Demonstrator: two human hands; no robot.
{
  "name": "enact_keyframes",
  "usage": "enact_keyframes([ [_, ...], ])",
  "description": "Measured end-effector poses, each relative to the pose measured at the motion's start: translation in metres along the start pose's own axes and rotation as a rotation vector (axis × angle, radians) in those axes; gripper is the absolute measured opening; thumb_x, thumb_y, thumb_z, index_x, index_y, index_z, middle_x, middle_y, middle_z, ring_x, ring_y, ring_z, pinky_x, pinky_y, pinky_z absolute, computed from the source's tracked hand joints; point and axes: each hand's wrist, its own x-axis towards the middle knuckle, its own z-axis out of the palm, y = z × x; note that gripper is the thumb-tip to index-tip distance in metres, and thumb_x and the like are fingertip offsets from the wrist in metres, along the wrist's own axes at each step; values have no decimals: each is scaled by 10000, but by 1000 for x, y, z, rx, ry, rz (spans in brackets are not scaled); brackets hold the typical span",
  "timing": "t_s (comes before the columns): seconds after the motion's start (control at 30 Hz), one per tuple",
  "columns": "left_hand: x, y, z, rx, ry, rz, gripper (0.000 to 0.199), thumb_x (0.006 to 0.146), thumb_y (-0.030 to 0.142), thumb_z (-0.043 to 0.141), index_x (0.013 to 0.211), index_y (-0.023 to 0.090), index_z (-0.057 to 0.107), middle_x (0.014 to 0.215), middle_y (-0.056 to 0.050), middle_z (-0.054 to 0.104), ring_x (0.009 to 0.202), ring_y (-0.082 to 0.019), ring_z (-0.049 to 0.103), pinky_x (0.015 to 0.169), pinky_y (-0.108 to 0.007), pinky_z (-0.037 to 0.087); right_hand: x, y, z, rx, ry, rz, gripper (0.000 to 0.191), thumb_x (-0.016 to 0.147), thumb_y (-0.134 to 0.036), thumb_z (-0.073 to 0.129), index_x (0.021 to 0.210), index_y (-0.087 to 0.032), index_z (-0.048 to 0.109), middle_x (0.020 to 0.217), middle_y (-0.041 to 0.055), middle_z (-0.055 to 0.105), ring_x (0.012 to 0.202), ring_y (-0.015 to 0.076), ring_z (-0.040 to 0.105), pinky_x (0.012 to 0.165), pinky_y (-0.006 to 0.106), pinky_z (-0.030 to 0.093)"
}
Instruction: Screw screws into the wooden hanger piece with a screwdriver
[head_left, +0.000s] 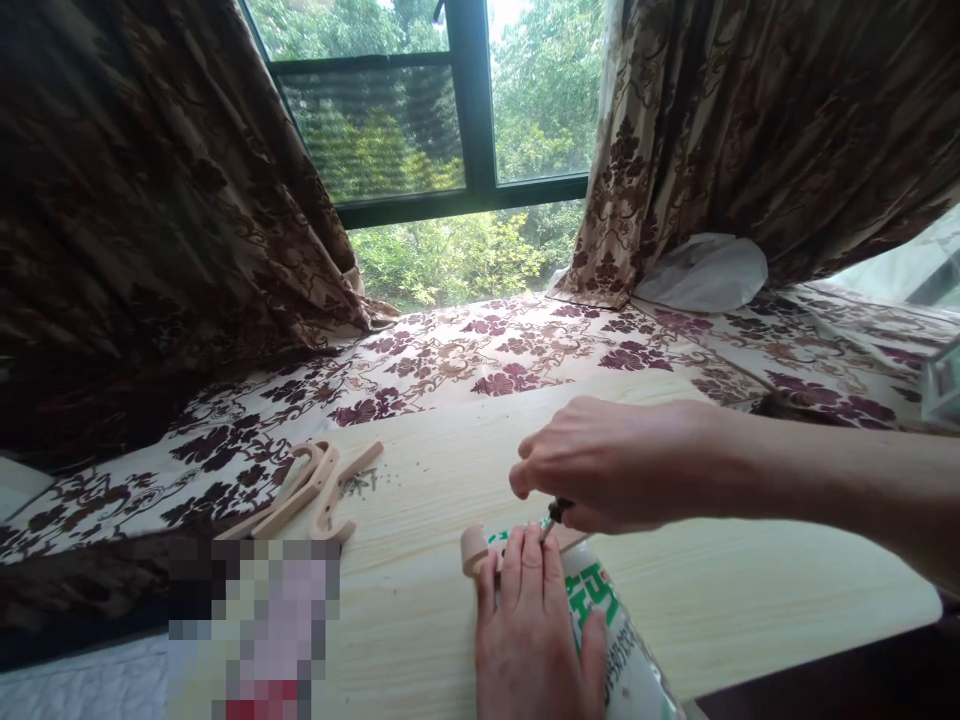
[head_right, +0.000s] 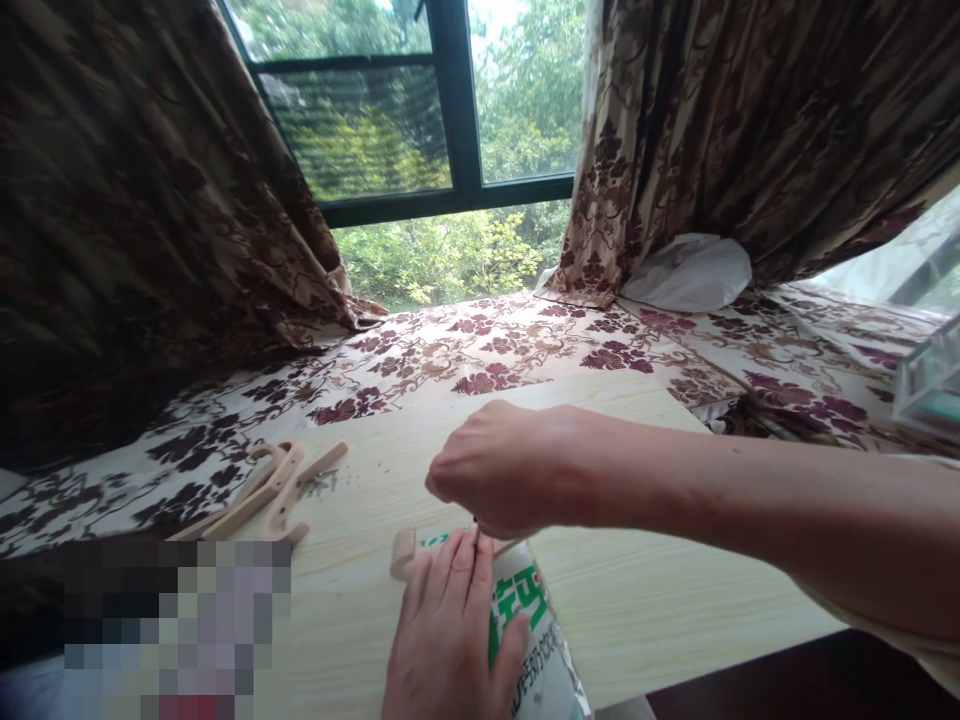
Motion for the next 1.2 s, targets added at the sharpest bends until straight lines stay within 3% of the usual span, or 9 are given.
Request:
enact_keyframes([
  [0.13,1,-3,-3,32,-40,57,538,882,482,409,1259,113,515,1265,-95,568,1185,-256,465,1035,-419,307,-3,-9,3,-10,-33,-65,161,751,-43,531,767,-146,653,743,50,647,508,103,440,442,274,235],
  [0.4,0,1,2,-29,-22,-8,537,927,467,297,1261,106,512,1232,-103,585,1235,-246,431,1080,-419,239,6,-2,14,23,7,36,105,737,-159,581,710,-149,682,584,45,619,469,108,386,440,275,221],
  [0.57,-1,0,2,-28,-18,-3,518,925,422,321,1304,102,468,1299,-102,544,1263,-239,413,1077,-422,247,5,11,16,214,8,89,201,739,-215,571,857,-162,726,663,47,664,518,117,451,478,256,289],
  [0.7,-1,0,2,-18,-28,-2,525,918,442,333,1291,105,482,1307,-109,538,1267,-247,409,1065,-436,266,-5,9,9,130,-1,50,322,708,-144,612,1016,-184,695,826,57,697,637,144,540,513,267,284],
  [0.83,-1,1,2,-26,-20,-17,549,926,470,300,1294,105,481,1287,-101,553,1258,-241,412,1075,-427,253,-6,1,5,13,-14,-4,209,716,-59,571,840,-163,702,779,51,685,576,119,503,492,270,252],
  [1.0,0,1,4,-10,37,-1,548,926,472,298,1256,94,518,1239,-112,583,1220,-248,446,1057,-419,269,8,4,12,33,65,-34,98,714,-154,594,691,-150,689,596,37,640,458,98,341,433,258,217],
  [1.2,-3,-7,20,65,163,59,566,928,467,215,1172,105,575,1161,-109,635,1122,-257,535,972,-442,335,12,4,17,84,99,15,118,689,-194,596,714,-173,710,591,38,659,456,104,359,433,248,238],
])
